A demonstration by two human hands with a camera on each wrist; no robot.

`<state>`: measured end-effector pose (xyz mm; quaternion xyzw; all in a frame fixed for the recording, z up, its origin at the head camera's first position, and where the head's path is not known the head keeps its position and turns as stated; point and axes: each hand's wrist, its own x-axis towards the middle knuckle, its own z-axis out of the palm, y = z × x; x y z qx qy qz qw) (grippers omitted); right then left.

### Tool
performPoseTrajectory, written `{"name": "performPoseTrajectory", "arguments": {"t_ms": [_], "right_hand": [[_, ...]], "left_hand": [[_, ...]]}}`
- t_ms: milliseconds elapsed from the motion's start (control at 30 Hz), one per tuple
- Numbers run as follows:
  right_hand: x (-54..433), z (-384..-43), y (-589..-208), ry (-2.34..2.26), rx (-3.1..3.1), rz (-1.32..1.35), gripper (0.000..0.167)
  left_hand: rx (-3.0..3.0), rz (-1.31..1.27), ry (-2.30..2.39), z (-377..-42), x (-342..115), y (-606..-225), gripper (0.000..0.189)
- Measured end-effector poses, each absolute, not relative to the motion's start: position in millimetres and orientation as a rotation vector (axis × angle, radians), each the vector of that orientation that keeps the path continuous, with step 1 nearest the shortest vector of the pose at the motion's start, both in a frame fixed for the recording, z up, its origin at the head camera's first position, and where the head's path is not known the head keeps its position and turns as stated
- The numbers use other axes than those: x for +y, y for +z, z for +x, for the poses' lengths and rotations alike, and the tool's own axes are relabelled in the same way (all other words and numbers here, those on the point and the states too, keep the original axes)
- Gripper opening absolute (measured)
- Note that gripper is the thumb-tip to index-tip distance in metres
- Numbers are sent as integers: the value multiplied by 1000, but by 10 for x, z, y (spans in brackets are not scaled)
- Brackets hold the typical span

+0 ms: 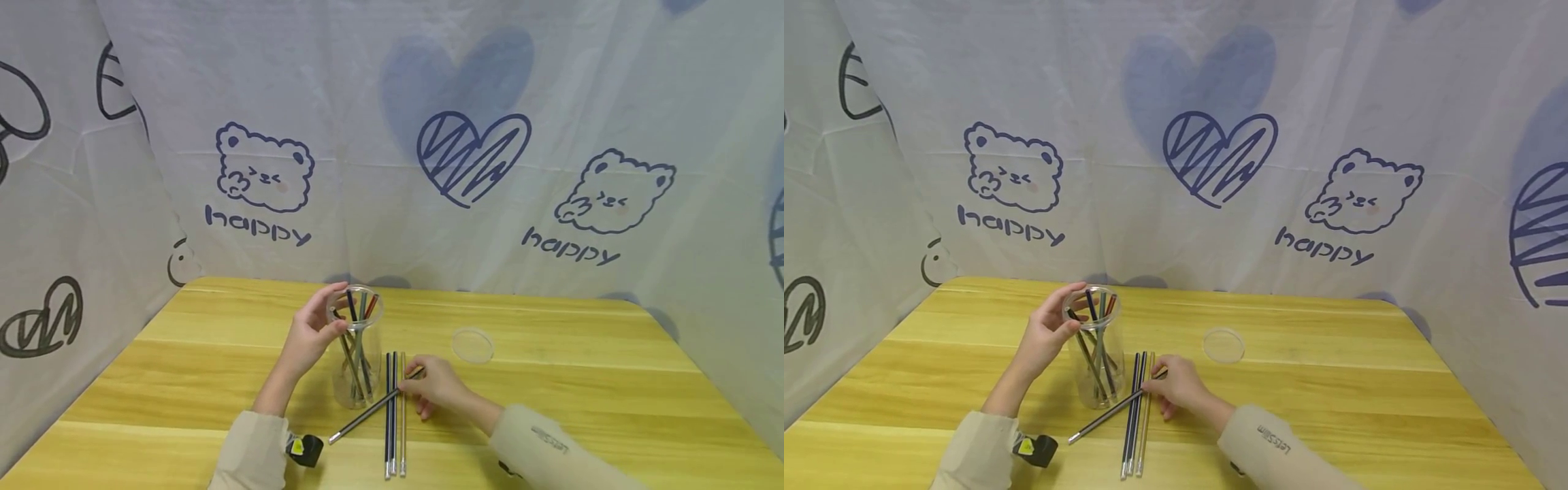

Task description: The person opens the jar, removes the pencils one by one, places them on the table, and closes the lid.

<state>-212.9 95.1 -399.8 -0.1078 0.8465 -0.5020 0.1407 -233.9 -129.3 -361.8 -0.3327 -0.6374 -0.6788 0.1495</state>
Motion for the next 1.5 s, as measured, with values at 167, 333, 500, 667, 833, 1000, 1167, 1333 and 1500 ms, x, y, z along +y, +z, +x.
{"name": "performPoseTrajectory", "arguments": {"t_ms": [167,333,500,667,833,1000,1167,1333,1500], "right_hand": [[911,-2155,-3998,-1441,2468,-303,8],[909,-2185,-3978,-1505,2427,-268,6],[923,-2203,-3968,-1514,2394,-220,3],[928,-2201,-3957,-1462,2367,-185,7],[920,-2201,-3946,-1455,2337,-152,20],[919,-2218,-3943,-1479,2336,-148,42],[922,-2267,-3959,-1467,2409,-165,45],[913,-2311,-3981,-1444,2447,-169,41],[889,-2328,-4000,-1407,2469,-154,36]], "left_hand": [[-1827,-965,-1954,-2335,-1286,-3615,67],[-1833,-954,-1951,-2329,-1287,-3616,68],[-1842,-947,-1951,-2330,-1290,-3625,67],[-1840,-955,-1949,-2332,-1290,-3622,68],[-1838,-957,-1944,-2335,-1293,-3625,69],[-1831,-960,-1946,-2341,-1297,-3628,70],[-1827,-960,-1949,-2348,-1301,-3641,71],[-1824,-971,-1953,-2344,-1304,-3635,72],[-1823,-970,-1957,-2349,-1302,-3637,73]]}}
